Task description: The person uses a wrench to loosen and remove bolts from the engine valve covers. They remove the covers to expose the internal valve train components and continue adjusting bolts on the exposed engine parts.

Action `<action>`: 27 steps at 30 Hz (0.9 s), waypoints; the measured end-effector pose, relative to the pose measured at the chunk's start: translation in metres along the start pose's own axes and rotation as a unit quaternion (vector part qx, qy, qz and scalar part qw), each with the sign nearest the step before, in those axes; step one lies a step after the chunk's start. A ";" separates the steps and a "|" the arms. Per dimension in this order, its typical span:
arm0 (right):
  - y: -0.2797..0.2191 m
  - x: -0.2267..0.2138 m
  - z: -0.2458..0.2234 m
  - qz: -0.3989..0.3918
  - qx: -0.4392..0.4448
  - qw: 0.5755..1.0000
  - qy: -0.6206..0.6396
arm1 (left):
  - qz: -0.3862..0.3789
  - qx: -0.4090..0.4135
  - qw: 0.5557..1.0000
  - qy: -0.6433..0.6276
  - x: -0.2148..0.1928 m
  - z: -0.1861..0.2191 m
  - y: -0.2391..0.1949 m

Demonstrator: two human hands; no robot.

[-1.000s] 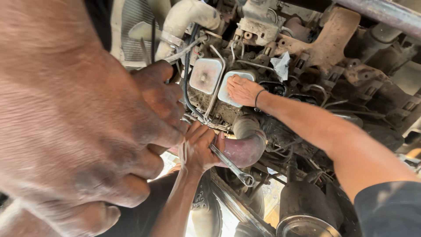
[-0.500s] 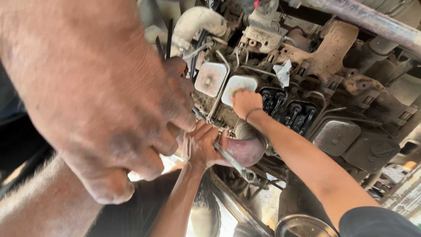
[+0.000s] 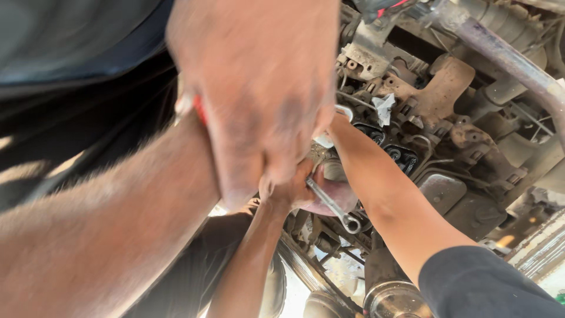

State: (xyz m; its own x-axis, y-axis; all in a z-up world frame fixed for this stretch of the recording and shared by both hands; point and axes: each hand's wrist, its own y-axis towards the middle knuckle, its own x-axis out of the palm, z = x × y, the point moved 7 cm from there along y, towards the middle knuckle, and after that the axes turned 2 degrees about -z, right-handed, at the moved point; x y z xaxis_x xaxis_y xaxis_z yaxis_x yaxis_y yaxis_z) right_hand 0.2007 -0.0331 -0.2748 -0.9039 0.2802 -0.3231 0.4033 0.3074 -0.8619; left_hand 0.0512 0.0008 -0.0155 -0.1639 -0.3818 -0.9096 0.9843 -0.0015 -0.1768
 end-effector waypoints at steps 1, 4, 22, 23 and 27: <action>-0.002 0.001 -0.010 0.009 -0.021 1.000 -0.014 | 0.064 0.035 0.997 -0.012 -0.009 0.003 -0.005; -0.005 0.002 -0.041 0.041 -0.072 0.994 -0.068 | 0.042 0.030 0.994 -0.098 -0.006 -0.004 -0.007; -0.021 0.038 -0.028 0.139 -0.172 0.959 -0.175 | 0.153 0.103 0.980 -0.074 -0.008 -0.009 -0.021; -0.025 0.039 -0.026 0.141 -0.176 0.958 -0.177 | 0.153 0.105 0.979 -0.084 -0.006 -0.011 -0.023; -0.032 0.037 -0.016 0.147 -0.190 0.953 -0.183 | 0.153 0.118 0.973 -0.125 -0.006 -0.009 -0.020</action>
State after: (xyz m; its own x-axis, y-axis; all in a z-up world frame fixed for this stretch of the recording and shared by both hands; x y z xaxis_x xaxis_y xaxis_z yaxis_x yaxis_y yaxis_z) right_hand 0.1569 -0.0180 -0.2532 -0.7053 0.0894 -0.7033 0.6059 0.5909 -0.5326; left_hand 0.0315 0.0112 -0.0095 0.1317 -0.6103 -0.7812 0.9769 -0.0538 0.2067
